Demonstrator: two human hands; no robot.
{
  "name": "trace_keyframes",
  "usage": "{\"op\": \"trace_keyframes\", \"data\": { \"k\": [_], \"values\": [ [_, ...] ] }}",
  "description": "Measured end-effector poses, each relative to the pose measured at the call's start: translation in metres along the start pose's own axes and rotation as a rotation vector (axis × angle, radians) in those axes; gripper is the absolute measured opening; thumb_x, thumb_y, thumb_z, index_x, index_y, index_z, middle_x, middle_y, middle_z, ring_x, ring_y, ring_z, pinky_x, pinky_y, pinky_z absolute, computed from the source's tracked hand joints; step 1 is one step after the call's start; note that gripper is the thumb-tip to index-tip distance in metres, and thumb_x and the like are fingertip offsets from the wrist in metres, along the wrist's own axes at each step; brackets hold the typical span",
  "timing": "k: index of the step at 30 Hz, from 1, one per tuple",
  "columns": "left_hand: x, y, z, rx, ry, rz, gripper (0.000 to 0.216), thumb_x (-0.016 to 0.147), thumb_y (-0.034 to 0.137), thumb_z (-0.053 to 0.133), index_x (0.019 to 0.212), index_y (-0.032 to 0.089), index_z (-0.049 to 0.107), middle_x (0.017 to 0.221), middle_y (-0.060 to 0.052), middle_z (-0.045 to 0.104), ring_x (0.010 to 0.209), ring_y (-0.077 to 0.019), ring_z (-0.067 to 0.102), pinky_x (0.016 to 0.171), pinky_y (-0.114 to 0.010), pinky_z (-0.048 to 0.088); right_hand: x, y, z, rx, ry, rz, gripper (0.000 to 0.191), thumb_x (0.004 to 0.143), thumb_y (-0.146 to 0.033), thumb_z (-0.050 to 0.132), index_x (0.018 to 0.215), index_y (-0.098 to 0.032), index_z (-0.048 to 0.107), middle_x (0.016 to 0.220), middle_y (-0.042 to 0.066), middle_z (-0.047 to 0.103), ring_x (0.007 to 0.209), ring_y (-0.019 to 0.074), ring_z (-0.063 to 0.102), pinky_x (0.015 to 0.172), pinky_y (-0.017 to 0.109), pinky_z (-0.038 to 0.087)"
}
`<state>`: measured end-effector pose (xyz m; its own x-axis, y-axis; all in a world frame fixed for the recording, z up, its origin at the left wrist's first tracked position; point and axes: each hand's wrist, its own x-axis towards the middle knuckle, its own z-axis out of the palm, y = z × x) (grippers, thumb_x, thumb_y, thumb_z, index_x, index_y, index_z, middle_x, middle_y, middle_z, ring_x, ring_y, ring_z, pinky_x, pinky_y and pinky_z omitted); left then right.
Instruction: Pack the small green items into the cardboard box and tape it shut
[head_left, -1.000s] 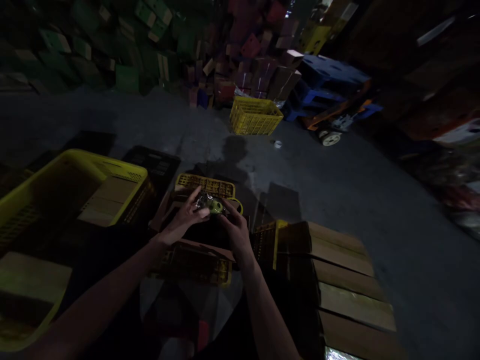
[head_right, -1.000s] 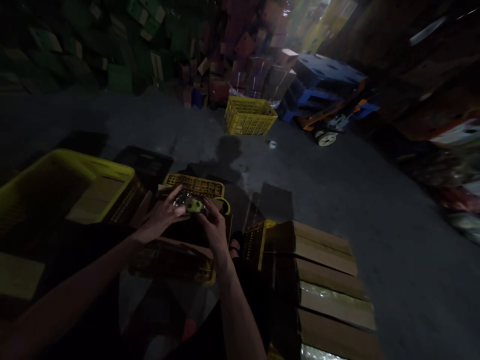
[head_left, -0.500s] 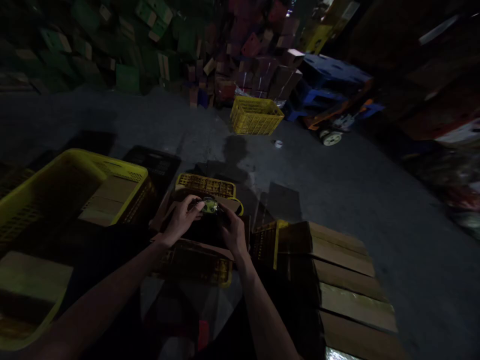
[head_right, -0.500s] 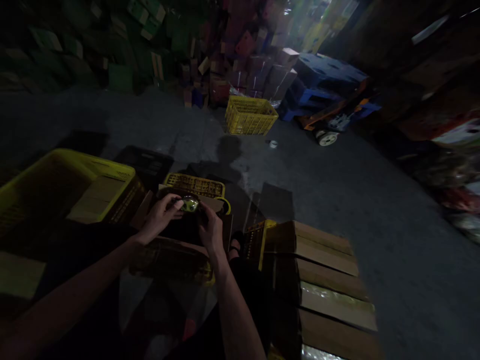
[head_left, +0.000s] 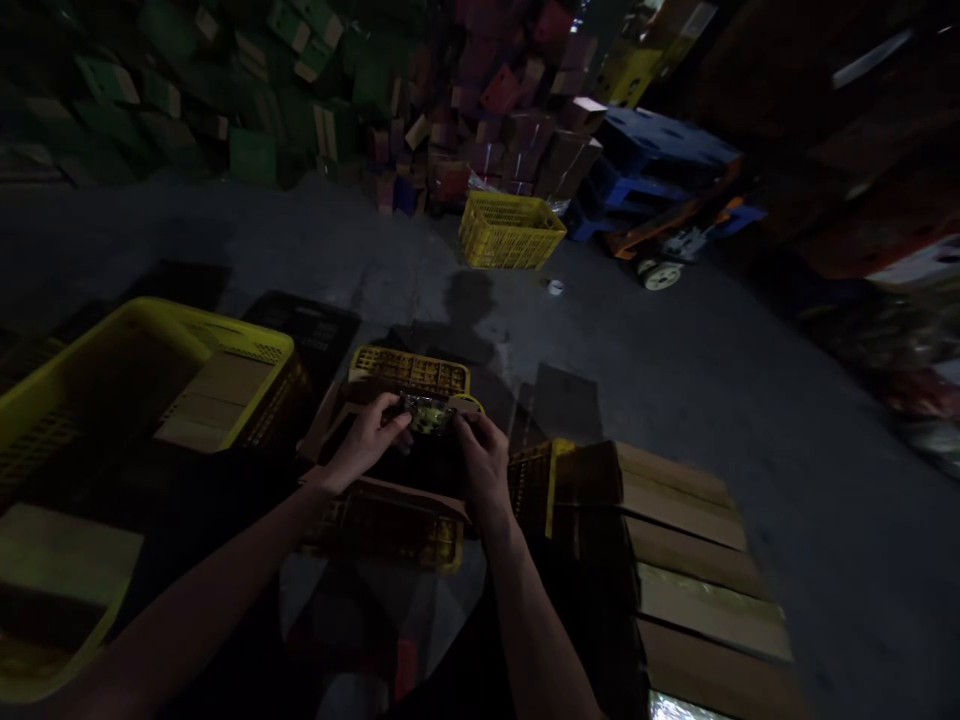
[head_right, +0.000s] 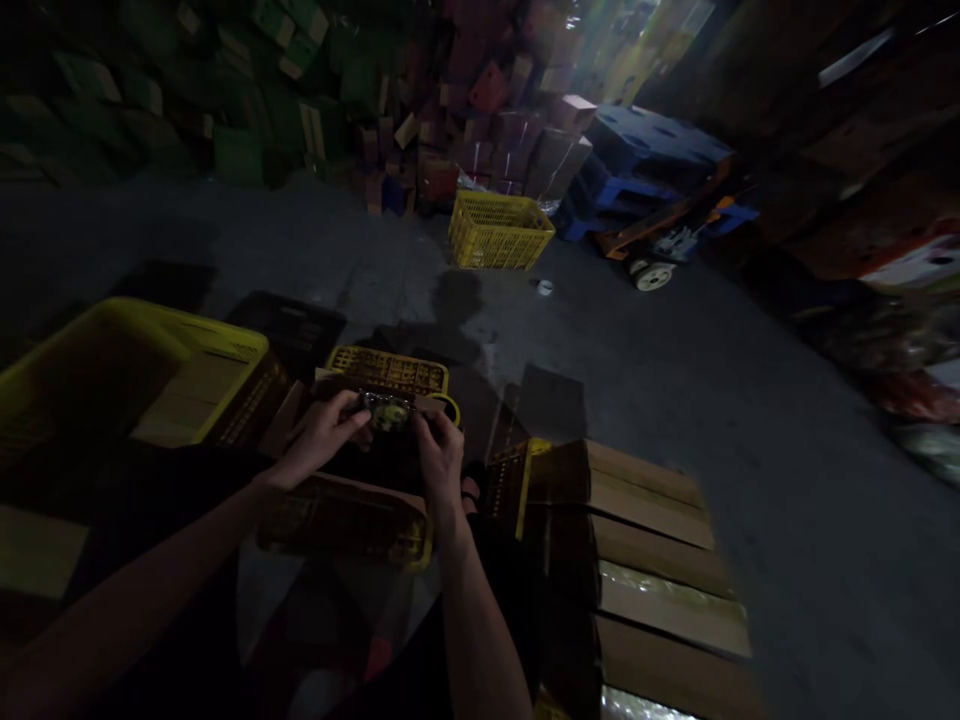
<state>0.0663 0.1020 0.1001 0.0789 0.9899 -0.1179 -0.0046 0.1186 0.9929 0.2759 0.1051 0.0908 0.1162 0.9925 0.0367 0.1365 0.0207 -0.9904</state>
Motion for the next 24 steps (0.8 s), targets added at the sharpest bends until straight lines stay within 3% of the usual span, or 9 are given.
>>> {"op": "trace_keyframes", "data": {
  "k": [4,7,13,19,24],
  "values": [
    [0.002,0.008,-0.005,0.225,0.141,0.099,0.02,0.084,0.04,0.074,0.087,0.021,0.071,0.087,-0.004,0.073,0.088,-0.0248,0.07,0.08,-0.033,0.054,-0.002,0.0,0.002,0.076,-0.018,0.056,0.031,0.084,-0.052,0.074,0.091,-0.022,0.078,0.09,0.004,0.078,0.085,0.0232,0.069,0.077,0.032,0.052],
    [0.0,0.01,-0.006,0.12,0.139,0.051,0.024,0.084,0.043,0.075,0.091,0.02,0.072,0.098,-0.005,0.073,0.1,-0.0256,0.069,0.089,-0.035,0.055,-0.003,-0.003,0.003,0.101,-0.033,0.065,0.031,0.084,-0.052,0.076,0.093,-0.022,0.078,0.092,0.003,0.078,0.085,0.023,0.069,0.076,0.031,0.052],
    [-0.005,0.0,-0.001,-0.205,0.085,-0.087,0.036,0.084,0.051,0.078,0.103,0.021,0.071,0.089,0.0,0.062,0.088,-0.0185,0.065,0.088,-0.04,0.065,-0.002,-0.007,0.003,0.119,-0.023,0.095,0.034,0.084,-0.055,0.076,0.091,-0.022,0.078,0.093,0.003,0.078,0.089,0.0237,0.068,0.078,0.031,0.052],
    [-0.005,-0.004,-0.001,-0.23,0.146,-0.113,0.04,0.084,0.054,0.078,0.106,0.021,0.07,0.092,0.0,0.061,0.091,-0.0185,0.067,0.085,-0.038,0.067,-0.004,-0.009,0.007,0.296,-0.115,0.174,0.034,0.083,-0.052,0.08,0.102,-0.024,0.078,0.101,0.003,0.078,0.095,0.0237,0.069,0.086,0.034,0.054],
    [-0.003,-0.006,0.001,-0.238,0.175,-0.099,0.044,0.083,0.058,0.076,0.107,0.022,0.067,0.099,-0.003,0.066,0.098,-0.0217,0.069,0.082,-0.038,0.067,-0.005,-0.005,0.009,0.33,-0.083,0.223,0.032,0.077,-0.051,0.085,0.087,-0.023,0.076,0.087,0.001,0.075,0.082,0.0199,0.066,0.077,0.031,0.052]
  ]
}}
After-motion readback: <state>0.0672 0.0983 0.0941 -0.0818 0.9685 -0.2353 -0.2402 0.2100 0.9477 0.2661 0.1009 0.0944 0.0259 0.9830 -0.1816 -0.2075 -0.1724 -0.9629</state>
